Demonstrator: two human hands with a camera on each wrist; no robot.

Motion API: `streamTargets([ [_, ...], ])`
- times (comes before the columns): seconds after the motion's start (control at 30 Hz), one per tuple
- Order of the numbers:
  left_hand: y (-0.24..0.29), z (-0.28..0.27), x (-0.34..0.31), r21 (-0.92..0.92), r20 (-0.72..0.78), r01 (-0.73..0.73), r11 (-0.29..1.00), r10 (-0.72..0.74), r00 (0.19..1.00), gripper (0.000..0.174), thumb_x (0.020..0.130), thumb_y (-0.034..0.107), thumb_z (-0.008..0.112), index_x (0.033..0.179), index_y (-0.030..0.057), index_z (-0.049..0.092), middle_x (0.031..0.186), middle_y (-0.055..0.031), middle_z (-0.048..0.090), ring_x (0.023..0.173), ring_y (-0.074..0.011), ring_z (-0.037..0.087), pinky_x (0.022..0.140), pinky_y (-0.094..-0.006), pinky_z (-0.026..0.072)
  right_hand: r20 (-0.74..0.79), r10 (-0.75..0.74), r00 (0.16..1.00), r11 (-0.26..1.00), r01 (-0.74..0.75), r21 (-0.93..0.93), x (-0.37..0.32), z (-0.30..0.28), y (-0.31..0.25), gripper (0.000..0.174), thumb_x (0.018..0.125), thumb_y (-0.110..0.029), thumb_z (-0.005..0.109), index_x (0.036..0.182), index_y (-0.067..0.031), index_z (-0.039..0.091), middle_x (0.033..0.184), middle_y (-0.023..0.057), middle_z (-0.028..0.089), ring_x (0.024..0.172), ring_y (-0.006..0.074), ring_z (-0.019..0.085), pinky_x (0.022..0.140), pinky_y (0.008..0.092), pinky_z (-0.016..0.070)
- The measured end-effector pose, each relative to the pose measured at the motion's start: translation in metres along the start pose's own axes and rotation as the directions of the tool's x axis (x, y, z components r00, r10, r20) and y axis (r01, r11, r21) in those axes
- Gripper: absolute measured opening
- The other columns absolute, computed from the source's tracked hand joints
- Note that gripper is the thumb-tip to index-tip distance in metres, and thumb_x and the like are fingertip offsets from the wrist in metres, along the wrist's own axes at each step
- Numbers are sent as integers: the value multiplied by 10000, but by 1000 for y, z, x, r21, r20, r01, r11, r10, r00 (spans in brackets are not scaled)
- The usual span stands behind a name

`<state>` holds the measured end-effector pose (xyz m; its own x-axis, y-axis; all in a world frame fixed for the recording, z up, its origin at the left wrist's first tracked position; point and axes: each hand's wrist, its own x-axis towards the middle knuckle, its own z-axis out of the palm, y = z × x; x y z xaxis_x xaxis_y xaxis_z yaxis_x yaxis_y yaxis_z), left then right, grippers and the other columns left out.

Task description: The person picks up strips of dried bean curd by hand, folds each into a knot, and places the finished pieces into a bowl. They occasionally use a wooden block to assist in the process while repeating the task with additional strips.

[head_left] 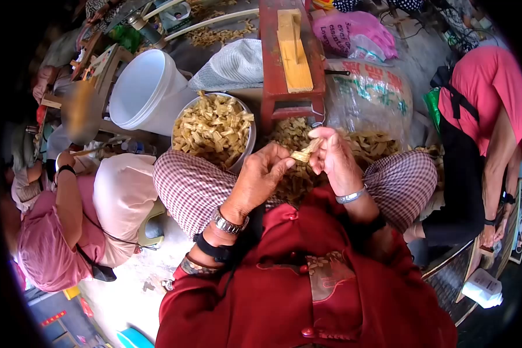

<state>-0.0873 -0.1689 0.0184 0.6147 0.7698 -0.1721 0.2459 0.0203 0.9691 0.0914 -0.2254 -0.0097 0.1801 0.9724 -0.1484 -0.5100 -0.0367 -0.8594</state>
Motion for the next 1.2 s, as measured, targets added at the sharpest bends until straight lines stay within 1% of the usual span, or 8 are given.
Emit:
streamTargets([
  [0.07, 6, 1, -1, -32, 7, -21, 999, 21, 1000, 65, 895, 49, 561, 936, 19, 521, 687, 31, 511, 590, -30, 451, 520, -188, 380, 41, 9, 999, 996, -5, -92, -1, 1, 6, 451, 898, -455, 530, 1027, -23, 556, 743, 18, 552, 561, 65, 517, 451, 180, 397],
  [0.2, 5, 5, 2, -161, -20, -111, 981, 109, 994, 71, 895, 13, 536, 957, 15, 501, 755, 8, 529, 658, -42, 482, 595, -184, 416, 85, 131, 988, 967, -109, -232, -2, 8, -4, 399, 913, -405, 523, 997, -18, 573, 642, 13, 551, 446, 56, 477, 426, 171, 388],
  [0.4, 12, 8, 3, 104, 41, -335, 937, 332, 942, 105, 881, -24, 510, 973, 1, 465, 732, -72, 576, 673, -132, 556, 661, -261, 464, 164, 130, 978, 971, -92, -220, -4, 20, -7, 333, 893, -320, 580, 963, 5, 566, 644, 14, 545, 456, 49, 489, 398, 178, 381],
  [0.6, 8, 7, 2, 152, -44, -176, 973, 184, 982, 111, 883, 13, 532, 970, 11, 462, 696, -55, 564, 644, -108, 544, 584, -253, 446, 126, 233, 964, 969, -220, -109, -4, 17, -1, 165, 861, -155, 591, 909, 1, 564, 651, 13, 539, 446, 48, 468, 374, 192, 365],
  [0.7, 12, 7, -1, -100, 25, 2, 995, 0, 1000, 99, 892, 39, 539, 959, 27, 467, 655, -14, 518, 593, -61, 482, 512, -211, 384, 124, 296, 947, 953, -301, 23, -5, 15, -1, 123, 844, -120, 597, 894, -12, 566, 646, 6, 526, 438, 42, 440, 372, 188, 351],
  [0.8, 8, 6, -3, -208, 35, 51, 977, -44, 998, 84, 904, 60, 538, 958, 42, 475, 635, 22, 476, 564, -28, 419, 480, -180, 325, 152, 336, 930, 930, -353, 101, -5, 13, -2, 85, 835, -95, 595, 880, -28, 569, 634, -9, 507, 439, 32, 421, 373, 180, 327],
  [0.9, 1, 4, -1, -195, 90, 34, 980, -16, 996, 73, 911, 75, 541, 946, 46, 484, 642, 35, 475, 561, -25, 405, 476, -180, 320, 154, 329, 932, 919, -353, 173, -4, 12, -1, 54, 829, -68, 589, 873, -42, 573, 622, -19, 492, 442, 29, 414, 375, 178, 303],
  [1.2, 12, 0, -3, -225, 34, 21, 974, -14, 999, 29, 904, 56, 550, 889, 31, 544, 658, 69, 474, 559, -5, 364, 496, -163, 282, 39, 209, 977, 944, -212, 254, -1, 1, -6, 69, 799, -19, 602, 843, -67, 579, 599, -26, 486, 444, 39, 415, 384, 185, 287],
])
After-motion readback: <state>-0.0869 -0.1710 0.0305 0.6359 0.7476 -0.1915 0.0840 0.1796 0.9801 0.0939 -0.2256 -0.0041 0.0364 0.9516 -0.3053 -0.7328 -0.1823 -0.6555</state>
